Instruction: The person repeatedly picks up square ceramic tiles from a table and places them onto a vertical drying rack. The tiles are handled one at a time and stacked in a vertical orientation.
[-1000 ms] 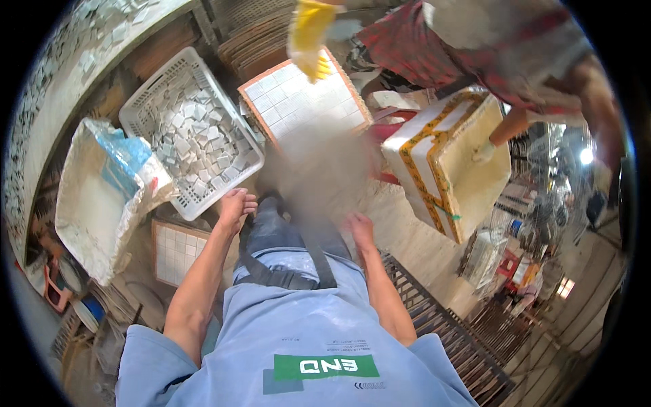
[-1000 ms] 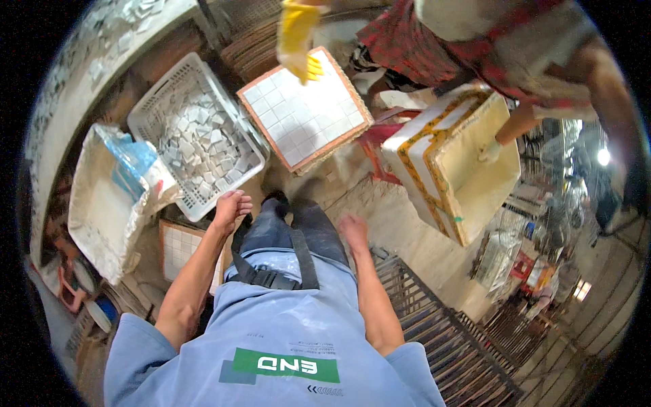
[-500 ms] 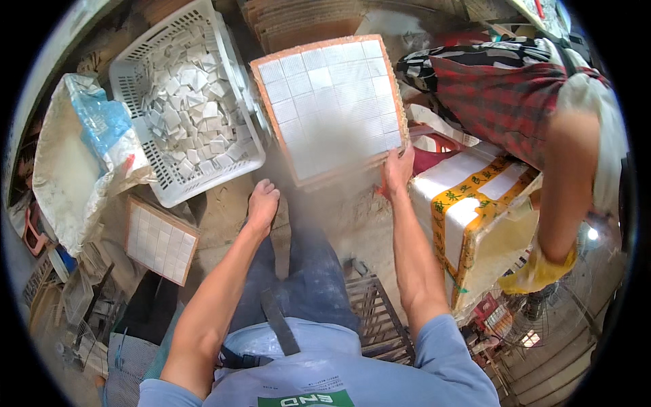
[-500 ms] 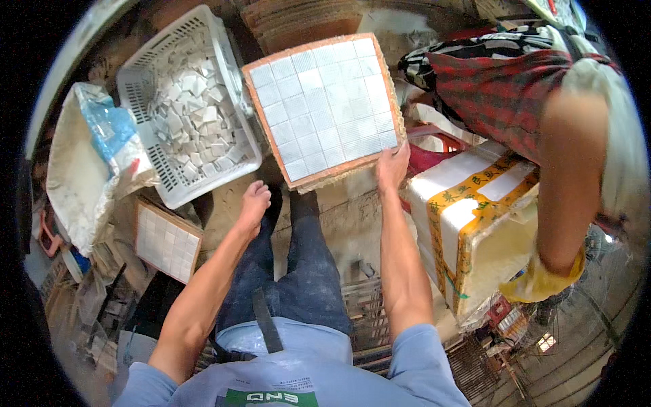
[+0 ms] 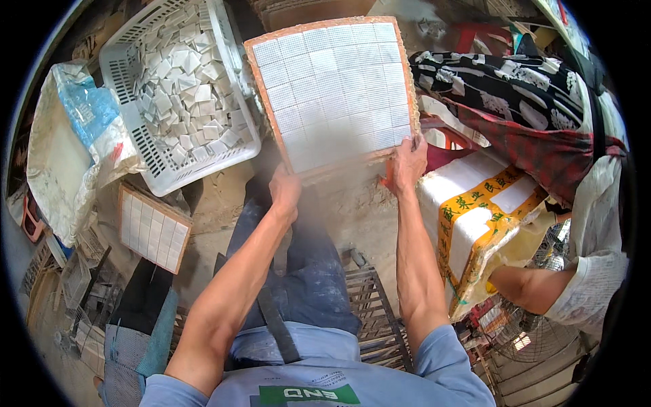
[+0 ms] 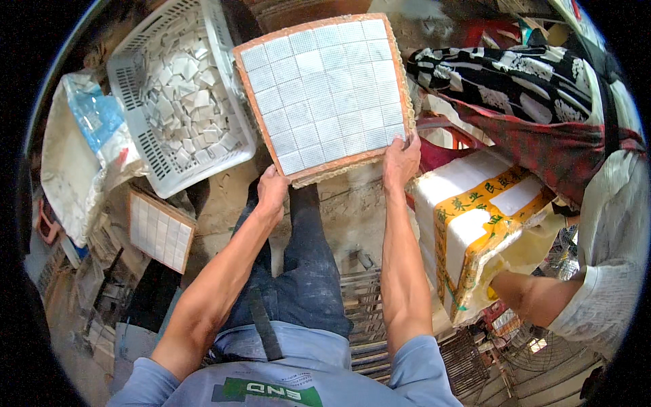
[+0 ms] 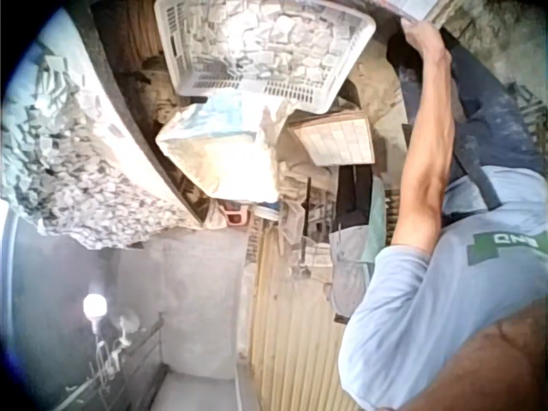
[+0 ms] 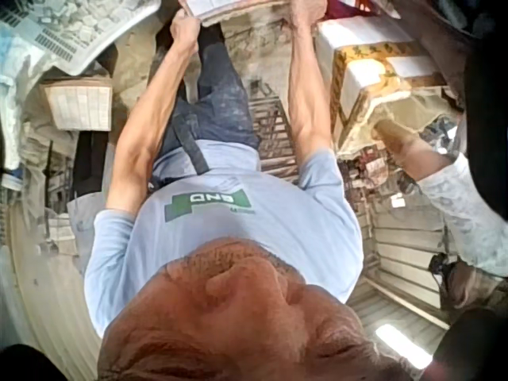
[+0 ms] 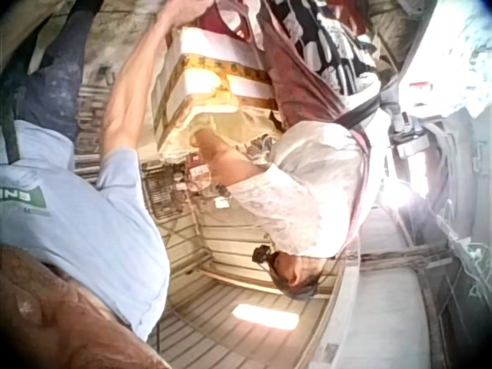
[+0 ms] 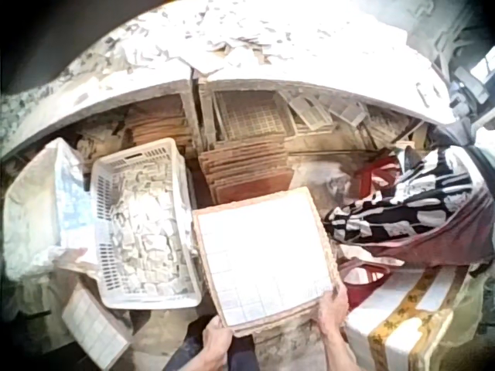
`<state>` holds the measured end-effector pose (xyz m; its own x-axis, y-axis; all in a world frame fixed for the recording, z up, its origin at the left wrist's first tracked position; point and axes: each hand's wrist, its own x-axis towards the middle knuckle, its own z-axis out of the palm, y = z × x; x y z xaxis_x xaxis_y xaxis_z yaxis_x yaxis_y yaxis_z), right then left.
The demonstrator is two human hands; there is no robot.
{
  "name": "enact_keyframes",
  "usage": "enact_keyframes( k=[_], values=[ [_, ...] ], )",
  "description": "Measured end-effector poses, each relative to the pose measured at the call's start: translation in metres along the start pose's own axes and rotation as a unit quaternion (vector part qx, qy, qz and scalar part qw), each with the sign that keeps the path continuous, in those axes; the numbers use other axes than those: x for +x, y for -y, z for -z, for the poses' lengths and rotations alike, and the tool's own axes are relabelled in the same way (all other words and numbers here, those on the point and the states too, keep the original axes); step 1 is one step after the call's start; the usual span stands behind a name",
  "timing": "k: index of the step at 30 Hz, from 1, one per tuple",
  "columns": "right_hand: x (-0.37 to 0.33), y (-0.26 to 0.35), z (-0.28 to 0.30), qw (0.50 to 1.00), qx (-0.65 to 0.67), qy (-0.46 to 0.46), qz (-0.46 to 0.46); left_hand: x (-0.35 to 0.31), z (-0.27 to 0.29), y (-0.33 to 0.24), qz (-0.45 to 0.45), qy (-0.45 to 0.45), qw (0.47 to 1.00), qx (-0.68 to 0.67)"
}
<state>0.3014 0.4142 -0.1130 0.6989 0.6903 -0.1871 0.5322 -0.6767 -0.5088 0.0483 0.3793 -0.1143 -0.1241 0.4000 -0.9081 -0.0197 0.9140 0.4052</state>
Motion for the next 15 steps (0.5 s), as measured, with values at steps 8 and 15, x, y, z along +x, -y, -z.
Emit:
enact_keyframes(
  k=[8,15],
  values=[
    [0.008,0.000,0.014,0.999,0.033,0.005,-0.034,-0.009,-0.008,0.002,-0.043,-0.028,0.998,-0.048],
    [0.042,0.011,0.029,0.993,-0.087,0.073,-0.016,-0.029,0.004,-0.020,0.008,-0.054,0.998,0.030]
  ],
)
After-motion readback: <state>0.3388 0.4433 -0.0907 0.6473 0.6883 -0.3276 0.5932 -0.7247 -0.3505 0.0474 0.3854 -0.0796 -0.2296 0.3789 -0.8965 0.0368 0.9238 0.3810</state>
